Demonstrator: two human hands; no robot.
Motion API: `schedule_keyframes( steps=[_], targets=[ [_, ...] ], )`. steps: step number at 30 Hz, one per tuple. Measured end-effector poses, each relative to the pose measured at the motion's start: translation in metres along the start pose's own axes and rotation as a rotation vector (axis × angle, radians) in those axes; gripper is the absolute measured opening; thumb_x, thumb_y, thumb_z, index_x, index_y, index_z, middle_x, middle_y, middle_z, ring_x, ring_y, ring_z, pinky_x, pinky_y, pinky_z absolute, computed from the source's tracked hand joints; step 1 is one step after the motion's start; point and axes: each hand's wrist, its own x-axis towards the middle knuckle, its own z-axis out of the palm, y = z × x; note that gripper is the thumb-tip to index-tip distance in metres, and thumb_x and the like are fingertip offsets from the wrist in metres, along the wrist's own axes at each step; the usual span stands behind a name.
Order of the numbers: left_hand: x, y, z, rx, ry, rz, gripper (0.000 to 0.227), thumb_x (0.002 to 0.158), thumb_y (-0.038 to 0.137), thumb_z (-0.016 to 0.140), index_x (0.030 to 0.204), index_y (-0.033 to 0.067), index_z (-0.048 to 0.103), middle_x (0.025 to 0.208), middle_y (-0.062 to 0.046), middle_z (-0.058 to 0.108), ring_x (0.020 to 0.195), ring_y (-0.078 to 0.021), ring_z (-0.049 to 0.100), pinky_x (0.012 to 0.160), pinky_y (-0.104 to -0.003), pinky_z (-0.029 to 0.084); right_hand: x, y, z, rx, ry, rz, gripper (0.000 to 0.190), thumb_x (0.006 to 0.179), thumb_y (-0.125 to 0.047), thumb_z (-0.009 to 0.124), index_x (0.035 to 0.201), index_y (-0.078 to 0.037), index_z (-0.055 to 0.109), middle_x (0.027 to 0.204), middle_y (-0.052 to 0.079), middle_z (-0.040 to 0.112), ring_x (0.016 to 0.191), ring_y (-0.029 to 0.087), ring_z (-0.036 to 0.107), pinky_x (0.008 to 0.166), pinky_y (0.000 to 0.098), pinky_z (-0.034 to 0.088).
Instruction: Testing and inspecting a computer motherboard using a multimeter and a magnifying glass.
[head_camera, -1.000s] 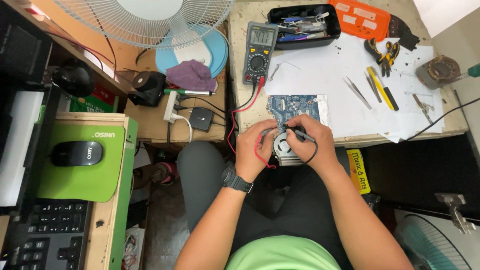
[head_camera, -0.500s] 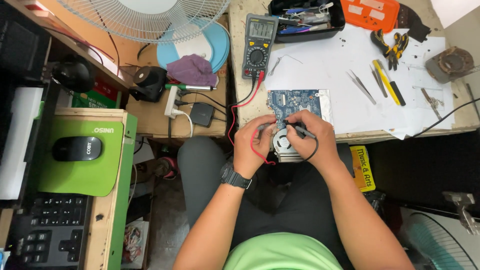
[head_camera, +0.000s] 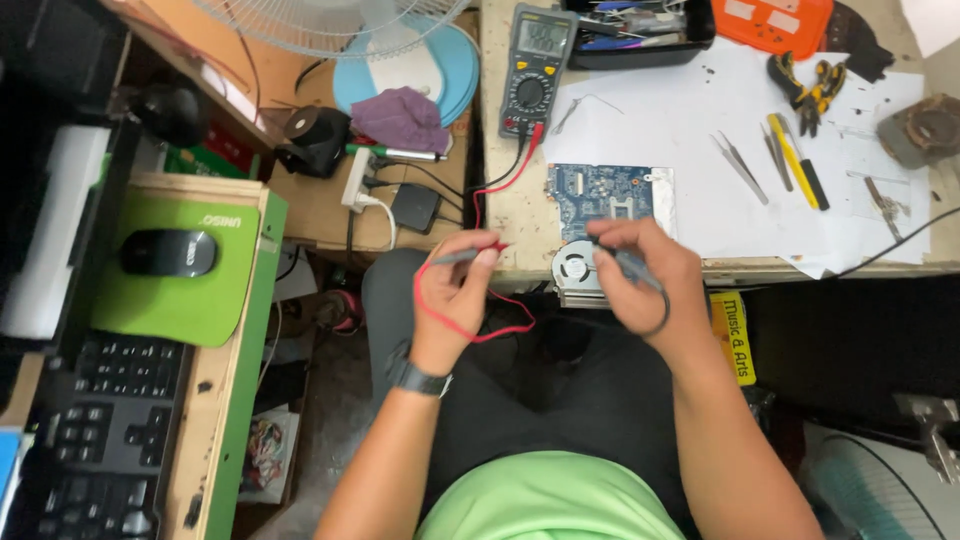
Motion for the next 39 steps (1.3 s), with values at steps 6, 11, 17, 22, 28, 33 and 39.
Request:
schedule_keyframes(
  steps=[6,11,17,22,28,33,39],
  targets=[
    [-0.044,0.036,-0.044,-0.049,-0.088,-0.217,0.024,0.111,0.013,0.063,0.129,0.0084,0.078,0.100,-0.016,0.083,0.089,-0.0177,0.078,0.083,-0.036,0.070,-0.019,-0.071,0.016,0.051,-0.213,-0.147,0.013,0.100,-0.009,0.074,0.112,-0.008,0.080,0.114,0.014,0.084,0.106,0.036,0.081,0.089,0.0444,0.065],
    [-0.089,0.038,-0.053,-0.468,-0.183,-0.443,0.052,0.115,0.032,0.050,0.162,0.0104,0.050,0.116,-0.023,0.081,0.106,-0.0306,0.082,0.097,-0.048,0.067,-0.032,-0.063,0.078,-0.143,-0.281,-0.367,0.017,0.103,-0.017,0.072,0.118,-0.018,0.080,0.110,0.007,0.072,0.101,0.031,0.074,0.086,0.0422,0.061],
    [-0.123,0.063,-0.077,-0.443,0.251,-0.591,0.056,0.110,0.037,0.050,0.157,0.0065,0.058,0.129,-0.023,0.068,0.112,-0.0313,0.069,0.094,-0.047,0.058,-0.050,-0.110,0.144,-0.136,-0.507,-0.547,0.038,0.105,-0.014,0.054,0.141,-0.007,0.064,0.105,0.018,0.069,0.103,0.039,0.071,0.088,0.0475,0.060],
    [-0.173,-0.012,-0.146,-0.326,0.298,-0.650,0.062,0.111,0.040,0.046,0.160,0.0027,0.051,0.068,-0.025,0.072,0.042,-0.0271,0.066,0.043,-0.038,0.063,-0.072,-0.106,0.172,-0.030,-0.756,-0.603,0.047,0.099,-0.012,0.064,0.145,-0.003,0.061,0.103,0.022,0.075,0.102,0.042,0.073,0.087,0.0512,0.061],
    [-0.260,-0.183,-0.224,-0.163,0.607,-0.829,0.062,0.110,0.028,0.057,0.159,-0.0042,0.037,0.093,-0.016,0.075,0.064,-0.0201,0.073,0.059,-0.039,0.069,-0.079,-0.097,0.175,-0.202,-0.962,-0.484,0.046,0.098,-0.017,0.073,0.143,-0.009,0.067,0.124,0.019,0.076,0.124,0.040,0.071,0.100,0.0497,0.059],
    [-0.287,-0.179,-0.242,1.161,-0.277,-0.706,0.023,0.094,0.019,0.072,0.109,0.0085,0.086,0.090,-0.018,0.083,0.092,-0.0365,0.083,0.079,-0.049,0.069,-0.078,-0.081,0.177,-0.255,-0.942,-0.501,0.044,0.097,-0.023,0.075,0.139,-0.012,0.071,0.127,0.016,0.075,0.125,0.038,0.071,0.103,0.0482,0.059],
    [-0.191,-0.037,-0.197,1.012,-0.111,-0.696,0.050,0.102,0.035,0.066,0.147,0.0123,0.069,0.116,-0.021,0.082,0.108,-0.0408,0.081,0.089,-0.053,0.066,-0.073,-0.076,0.171,-0.183,-0.858,-0.486,0.038,0.095,-0.020,0.077,0.133,-0.017,0.077,0.124,0.010,0.079,0.124,0.034,0.073,0.102,0.0463,0.061]
  ],
)
